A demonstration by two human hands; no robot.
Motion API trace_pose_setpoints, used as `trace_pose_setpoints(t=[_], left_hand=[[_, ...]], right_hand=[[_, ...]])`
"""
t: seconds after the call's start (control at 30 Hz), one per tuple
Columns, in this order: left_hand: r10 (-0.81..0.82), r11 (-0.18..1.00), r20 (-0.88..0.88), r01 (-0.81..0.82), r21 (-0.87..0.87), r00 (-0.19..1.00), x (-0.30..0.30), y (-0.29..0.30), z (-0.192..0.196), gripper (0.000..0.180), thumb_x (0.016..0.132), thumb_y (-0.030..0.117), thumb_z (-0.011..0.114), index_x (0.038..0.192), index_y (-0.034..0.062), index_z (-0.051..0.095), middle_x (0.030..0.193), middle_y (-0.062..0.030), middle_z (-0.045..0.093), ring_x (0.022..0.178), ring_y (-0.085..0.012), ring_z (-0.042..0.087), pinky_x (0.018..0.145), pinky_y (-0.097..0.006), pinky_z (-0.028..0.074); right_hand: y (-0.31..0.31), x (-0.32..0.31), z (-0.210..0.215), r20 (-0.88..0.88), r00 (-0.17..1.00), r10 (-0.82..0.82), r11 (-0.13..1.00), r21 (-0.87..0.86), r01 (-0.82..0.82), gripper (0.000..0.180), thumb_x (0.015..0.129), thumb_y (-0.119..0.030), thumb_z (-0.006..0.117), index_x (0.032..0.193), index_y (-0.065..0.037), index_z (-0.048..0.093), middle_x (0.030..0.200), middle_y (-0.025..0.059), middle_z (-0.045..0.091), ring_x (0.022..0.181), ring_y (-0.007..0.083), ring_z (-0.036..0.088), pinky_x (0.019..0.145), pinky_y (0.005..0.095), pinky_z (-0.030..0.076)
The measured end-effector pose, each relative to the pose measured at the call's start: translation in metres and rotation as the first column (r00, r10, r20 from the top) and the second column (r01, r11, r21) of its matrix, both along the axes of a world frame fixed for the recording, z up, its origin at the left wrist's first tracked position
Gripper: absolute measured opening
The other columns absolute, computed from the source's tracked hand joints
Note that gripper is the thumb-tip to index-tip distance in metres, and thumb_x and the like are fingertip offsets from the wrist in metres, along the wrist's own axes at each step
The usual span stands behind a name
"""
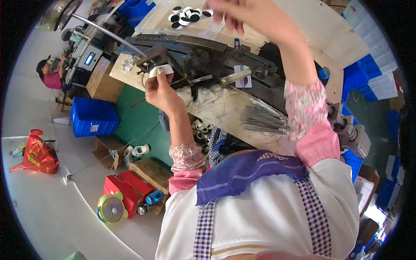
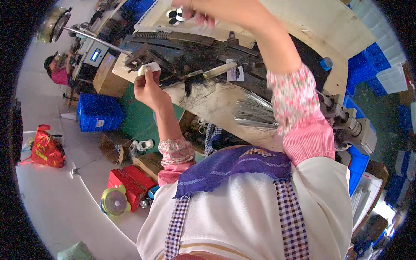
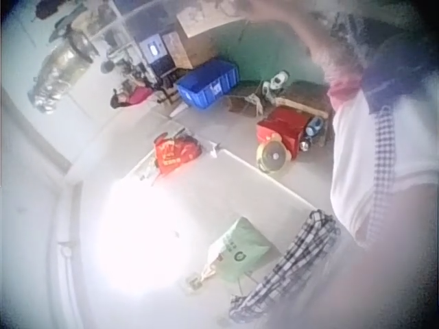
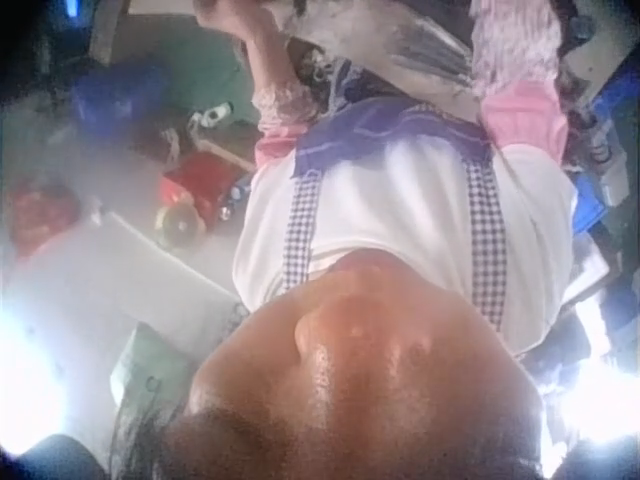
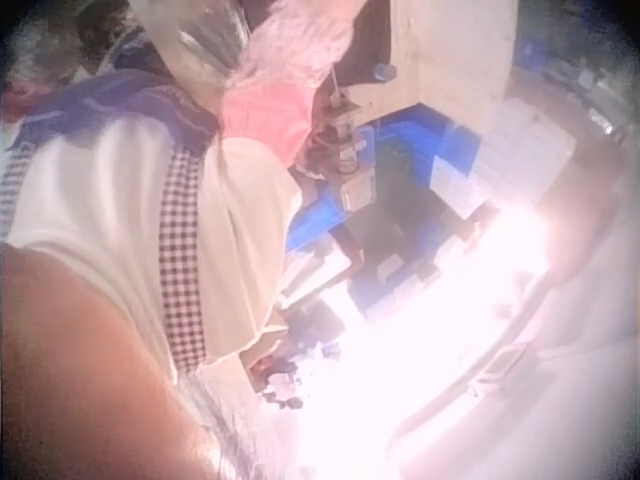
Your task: The worker is inserting bundles of hair fibers into metal ferrules or caps at a factory workstation machine.
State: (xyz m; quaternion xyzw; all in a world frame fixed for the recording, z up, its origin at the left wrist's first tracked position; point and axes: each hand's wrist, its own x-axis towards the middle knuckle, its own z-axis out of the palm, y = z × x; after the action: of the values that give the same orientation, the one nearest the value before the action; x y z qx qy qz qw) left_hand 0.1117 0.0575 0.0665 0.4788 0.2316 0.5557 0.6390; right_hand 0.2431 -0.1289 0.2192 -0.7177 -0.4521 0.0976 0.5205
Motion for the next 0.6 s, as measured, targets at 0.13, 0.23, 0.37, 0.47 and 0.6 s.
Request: trace_pose_setpoints(t=[0.13,0.23,0.37,0.47,0.6], left_hand=[[-0.134,0.991,0.061,0.134,0.002,0.989,-0.01,0.003,-0.002,0.008,0.087,0.003,0.062,0.087,-0.0041,0.06,0.089,-0.0092,0.063,0.077,-0.0148,0.063,0.071,-0.031,0.057],[-0.238,0.968,0.05,0.241,-0.069,0.97,-0.018,0.002,-0.003,0.006,0.089,0.004,0.059,0.092,-0.0016,0.058,0.094,-0.0094,0.064,0.085,-0.0154,0.063,0.076,-0.027,0.055],[-0.185,0.979,0.03,0.182,0.093,0.982,-0.021,0.01,-0.004,0.005,0.089,0.002,0.057,0.093,0.0002,0.055,0.086,-0.0126,0.065,0.078,-0.0229,0.065,0.069,-0.032,0.054],[0.398,0.76,-0.585,0.103,0.642,0.706,-0.039,0.024,0.015,0.01,0.086,0.002,0.058,0.094,-0.0011,0.053,0.079,-0.0208,0.063,0.072,-0.0371,0.062,0.063,-0.041,0.049],[0.326,0.666,-0.631,0.303,0.682,0.704,-0.079,0.024,0.037,0.012,0.082,0.007,0.061,0.089,-0.0015,0.056,0.079,-0.0223,0.062,0.074,-0.0418,0.059,0.063,-0.045,0.046]], right_hand=[[-0.02,-0.061,-0.048,0.259,0.828,0.497,0.862,-0.258,-0.437,0.025,0.091,-0.028,0.052,0.092,-0.005,0.062,0.082,0.0099,0.066,0.071,0.0242,0.064,0.063,0.0342,0.051],[-0.053,-0.094,-0.125,0.078,0.748,0.659,0.697,-0.437,-0.568,0.033,0.087,-0.029,0.06,0.103,0.0,0.058,0.094,0.0171,0.06,0.09,0.0322,0.058,0.082,0.0398,0.046],[-0.065,-0.091,-0.19,0.378,0.887,0.264,0.836,-0.548,-0.015,0.053,0.08,-0.022,0.066,0.123,0.002,0.047,0.123,0.0197,0.046,0.113,0.0363,0.045,0.095,0.0416,0.039],[-0.053,-0.082,-0.214,0.57,0.822,-0.015,0.833,-0.447,0.325,0.053,0.079,-0.016,0.066,0.125,0.002,0.046,0.129,0.0195,0.043,0.115,0.0362,0.044,0.097,0.042,0.038],[-0.049,-0.059,-0.231,0.703,0.711,0.023,0.784,-0.454,0.424,0.052,0.077,-0.015,0.067,0.124,-0.001,0.049,0.129,0.0157,0.046,0.116,0.0322,0.046,0.094,0.0407,0.04]])
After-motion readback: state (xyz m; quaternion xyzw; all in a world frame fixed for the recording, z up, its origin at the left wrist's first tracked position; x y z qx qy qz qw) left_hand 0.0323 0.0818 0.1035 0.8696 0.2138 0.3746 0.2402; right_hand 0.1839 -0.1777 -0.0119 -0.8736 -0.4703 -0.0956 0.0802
